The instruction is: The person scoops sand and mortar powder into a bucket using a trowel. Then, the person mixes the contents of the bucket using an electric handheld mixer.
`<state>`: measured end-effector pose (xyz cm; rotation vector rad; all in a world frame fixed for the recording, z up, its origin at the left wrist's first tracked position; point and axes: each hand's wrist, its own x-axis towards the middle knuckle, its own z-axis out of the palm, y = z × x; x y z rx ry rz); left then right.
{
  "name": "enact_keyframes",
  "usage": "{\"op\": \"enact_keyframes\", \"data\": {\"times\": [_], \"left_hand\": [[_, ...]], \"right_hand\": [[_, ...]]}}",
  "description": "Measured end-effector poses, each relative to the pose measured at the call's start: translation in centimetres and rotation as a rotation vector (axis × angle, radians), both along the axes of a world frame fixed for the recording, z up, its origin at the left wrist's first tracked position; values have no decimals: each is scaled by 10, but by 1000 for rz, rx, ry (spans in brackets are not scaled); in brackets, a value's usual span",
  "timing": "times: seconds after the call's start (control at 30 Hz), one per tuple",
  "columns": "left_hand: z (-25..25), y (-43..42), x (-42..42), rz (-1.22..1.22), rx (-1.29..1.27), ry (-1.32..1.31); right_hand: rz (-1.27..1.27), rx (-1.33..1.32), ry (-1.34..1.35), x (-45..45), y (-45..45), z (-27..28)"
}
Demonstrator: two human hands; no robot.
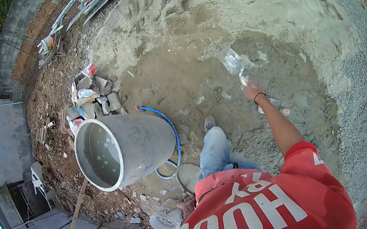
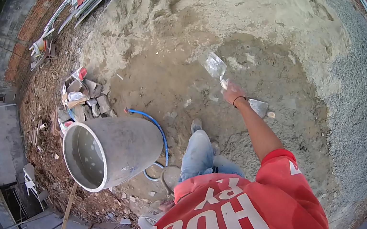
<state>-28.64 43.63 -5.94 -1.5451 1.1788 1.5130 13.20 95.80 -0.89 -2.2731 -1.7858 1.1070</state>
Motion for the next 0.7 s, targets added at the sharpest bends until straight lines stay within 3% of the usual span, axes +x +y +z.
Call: {"op": "enact_keyframes", "data": {"times": [0.1, 0.17, 0.2, 0.23, 0.27, 0.3, 0.37, 0.4, 0.5, 0.6, 0.7], "left_hand": [[-24, 134, -6, -19, 57, 0], [-33, 233, -3, -86, 65, -22], [-38, 284, 0, -154, 67, -42], [-42, 335, 5, -169, 83, -48], [-49, 383, 11, -169, 23, -3], [-58, 437, 15, -164, -34, 41], [-73, 541, 20, -211, -11, 36], [-76, 587, 29, -247, 31, 46], [-94, 678, 44, -407, 62, 202], [-92, 769, 55, -464, 167, 138], [-84, 858, 76, -529, 235, 180]], "right_hand": [[17, 150, 38, -8, 71, -13], [31, 28, 38, 3, 105, -10], [11, 134, 33, 14, 111, -33], [12, 51, 43, 31, 115, -52], [-13, 82, -7, 49, 110, -72], [-104, -121, -23, 66, 111, -63], [-92, -185, -179, 120, 78, -112], [-225, -388, -202, 138, 77, -91], [-199, -421, -290, 227, 9, -126], [-391, -522, -395, 265, 35, -58], [-469, -577, -415, 300, 94, -32]]}}
